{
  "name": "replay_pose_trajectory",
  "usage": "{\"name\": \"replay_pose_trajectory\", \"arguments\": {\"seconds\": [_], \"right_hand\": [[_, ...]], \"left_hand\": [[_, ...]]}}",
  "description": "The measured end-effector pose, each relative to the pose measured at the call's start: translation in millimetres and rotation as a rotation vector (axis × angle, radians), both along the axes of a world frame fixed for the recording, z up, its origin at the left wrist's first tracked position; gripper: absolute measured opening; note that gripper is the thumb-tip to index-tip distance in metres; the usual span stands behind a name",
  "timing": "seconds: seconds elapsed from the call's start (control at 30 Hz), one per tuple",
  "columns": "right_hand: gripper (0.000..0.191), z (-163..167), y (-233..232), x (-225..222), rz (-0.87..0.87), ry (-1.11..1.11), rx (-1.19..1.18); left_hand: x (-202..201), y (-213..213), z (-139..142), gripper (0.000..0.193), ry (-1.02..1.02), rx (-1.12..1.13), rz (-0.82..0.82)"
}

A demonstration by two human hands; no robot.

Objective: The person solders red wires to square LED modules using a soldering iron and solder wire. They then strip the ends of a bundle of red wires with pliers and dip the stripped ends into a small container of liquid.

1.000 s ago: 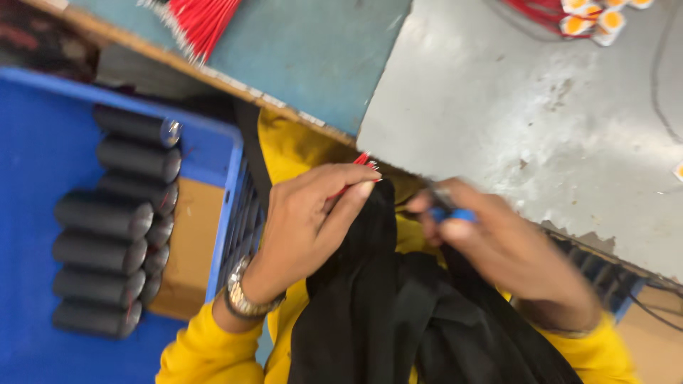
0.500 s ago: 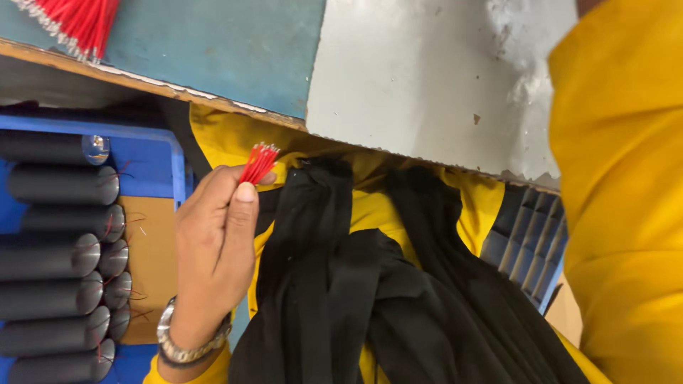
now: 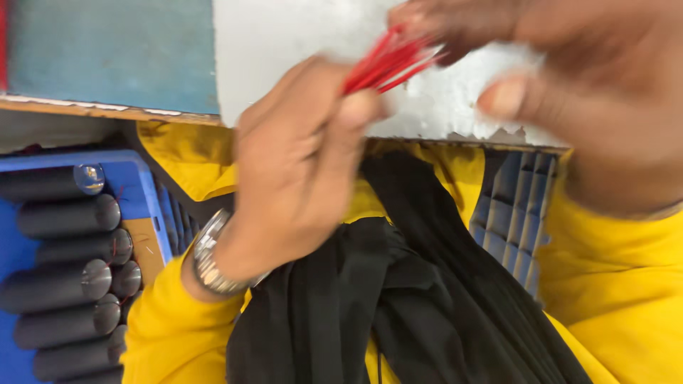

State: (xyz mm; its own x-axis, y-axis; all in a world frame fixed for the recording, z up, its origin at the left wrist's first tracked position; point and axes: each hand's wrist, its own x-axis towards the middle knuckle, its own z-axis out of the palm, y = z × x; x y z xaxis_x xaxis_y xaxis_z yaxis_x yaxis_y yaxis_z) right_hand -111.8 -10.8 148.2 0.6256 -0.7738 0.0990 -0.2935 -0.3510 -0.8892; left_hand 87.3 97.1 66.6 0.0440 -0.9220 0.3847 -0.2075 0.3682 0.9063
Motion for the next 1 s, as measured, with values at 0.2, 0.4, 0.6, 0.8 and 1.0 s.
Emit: {"name": "replay_pose_trajectory", "arguments": {"seconds": [0.2, 0.4, 0.6, 0.8, 1.0], "right_hand": [[0.028, -73, 30, -80, -0.289, -0.690, 0.074], [0.030, -71, 27, -117, -0.354, -0.822, -0.025], [0.033, -62, 25, -122, -0.362, -0.809, -0.112], [0.036, -65, 17, -127, -0.368, -0.702, -0.205], [0.041, -67, 13, -124, -0.379, -0.616, -0.296]], "left_hand": [[-95, -59, 13, 0.009, -0.054, -0.223, -0.090], [-139, -62, 17, 0.013, -0.016, -0.240, -0.109], [-151, -51, 30, 0.020, -0.059, -0.200, -0.105], [-155, -49, 36, 0.017, -0.159, -0.165, -0.127], [-157, -53, 33, 0.016, -0.267, -0.207, -0.144]]}}
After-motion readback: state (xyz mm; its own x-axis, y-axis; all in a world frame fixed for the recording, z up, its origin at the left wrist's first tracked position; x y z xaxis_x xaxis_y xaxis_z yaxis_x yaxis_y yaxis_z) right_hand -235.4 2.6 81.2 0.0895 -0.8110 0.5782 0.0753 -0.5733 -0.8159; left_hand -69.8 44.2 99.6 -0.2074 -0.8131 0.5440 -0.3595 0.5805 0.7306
